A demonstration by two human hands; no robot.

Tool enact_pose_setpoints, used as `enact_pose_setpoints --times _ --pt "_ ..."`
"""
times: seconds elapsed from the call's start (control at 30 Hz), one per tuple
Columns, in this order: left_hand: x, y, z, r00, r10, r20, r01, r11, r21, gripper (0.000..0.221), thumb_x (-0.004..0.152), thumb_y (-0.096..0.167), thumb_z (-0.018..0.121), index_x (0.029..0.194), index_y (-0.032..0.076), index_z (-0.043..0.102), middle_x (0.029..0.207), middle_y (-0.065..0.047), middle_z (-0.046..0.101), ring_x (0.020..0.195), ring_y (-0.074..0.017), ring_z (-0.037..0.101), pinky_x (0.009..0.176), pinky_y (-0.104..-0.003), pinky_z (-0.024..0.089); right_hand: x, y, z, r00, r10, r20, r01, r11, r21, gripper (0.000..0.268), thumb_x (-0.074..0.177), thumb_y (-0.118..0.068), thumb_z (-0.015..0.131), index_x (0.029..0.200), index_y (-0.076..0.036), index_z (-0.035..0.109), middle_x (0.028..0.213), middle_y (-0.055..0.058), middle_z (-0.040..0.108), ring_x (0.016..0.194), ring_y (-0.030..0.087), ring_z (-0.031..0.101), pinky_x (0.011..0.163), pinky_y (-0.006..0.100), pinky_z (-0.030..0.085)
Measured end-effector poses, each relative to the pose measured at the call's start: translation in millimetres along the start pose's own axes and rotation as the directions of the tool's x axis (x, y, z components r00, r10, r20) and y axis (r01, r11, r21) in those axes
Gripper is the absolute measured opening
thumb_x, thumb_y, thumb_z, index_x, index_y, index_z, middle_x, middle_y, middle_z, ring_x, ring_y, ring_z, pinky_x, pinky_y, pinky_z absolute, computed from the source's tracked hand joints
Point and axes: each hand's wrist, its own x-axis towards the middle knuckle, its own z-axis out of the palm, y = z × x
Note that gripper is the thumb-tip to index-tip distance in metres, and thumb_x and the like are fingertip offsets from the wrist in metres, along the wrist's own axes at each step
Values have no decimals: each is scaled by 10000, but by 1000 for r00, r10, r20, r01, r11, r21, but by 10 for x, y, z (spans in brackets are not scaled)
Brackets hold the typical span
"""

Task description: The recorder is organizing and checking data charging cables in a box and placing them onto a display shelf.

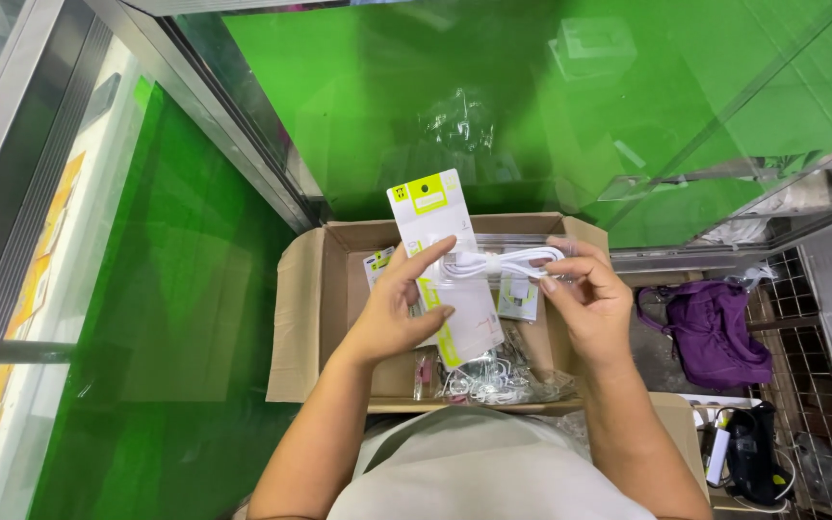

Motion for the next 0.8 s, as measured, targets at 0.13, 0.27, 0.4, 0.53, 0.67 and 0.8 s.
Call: enact_pose_setpoints --times 0.13,0.27,0.4,0.53,0.67,0.8 --pt "-32 -214 70 996 -75 -47 70 992 -101 689 818 -60 792 1449 61 541 1459 -107 465 1394 -220 485 1169 -351 411 1 -28 58 1000 -15 -11 9 916 -401 202 924 44 710 1125 36 696 1388 162 578 1158 202 667 947 297 578" --pt "-30 -291 78 982 -85 -169 93 995 40 515 915 -21 777 1406 58 641 1403 -122 567 1353 -230 578 1162 -349 463 3 -53 93 986 156 -62 -156 718 -678 270 873 -22 777 1143 -20 763 1307 96 650 817 124 609 676 228 498" --pt "-24 -269 33 985 -95 -145 98 995 16 512 913 -6 767 1403 73 642 1402 -103 581 1339 -216 588 1135 -340 481 10 -125 100 983 168 77 -63 697 -714 232 901 -44 754 1133 -34 739 1305 75 629 864 84 650 683 216 525" --pt "-40 -396 -11 986 -128 -108 119 989 -85 521 896 -17 769 1394 71 644 1419 -95 565 1355 -211 560 1150 -348 455 18 -108 38 958 277 73 -151 706 -692 192 840 -38 769 1021 -23 707 1343 97 586 884 121 640 687 246 527" --pt "-63 -504 -62 990 -120 -74 113 989 -91 560 870 -42 788 1399 61 638 1442 -104 565 1379 -214 528 1182 -359 407 6 72 -128 969 188 158 -122 928 -353 73 913 -2 699 982 -7 675 1452 141 513 1299 218 582 986 321 529" --pt "-69 -559 -30 985 -159 -65 145 973 -178 558 874 -37 782 1404 60 637 1453 -104 582 1374 -208 536 1185 -364 412 42 108 -230 923 376 84 -367 925 -102 30 939 2 658 946 3 687 1471 172 563 1294 254 616 1044 363 493"
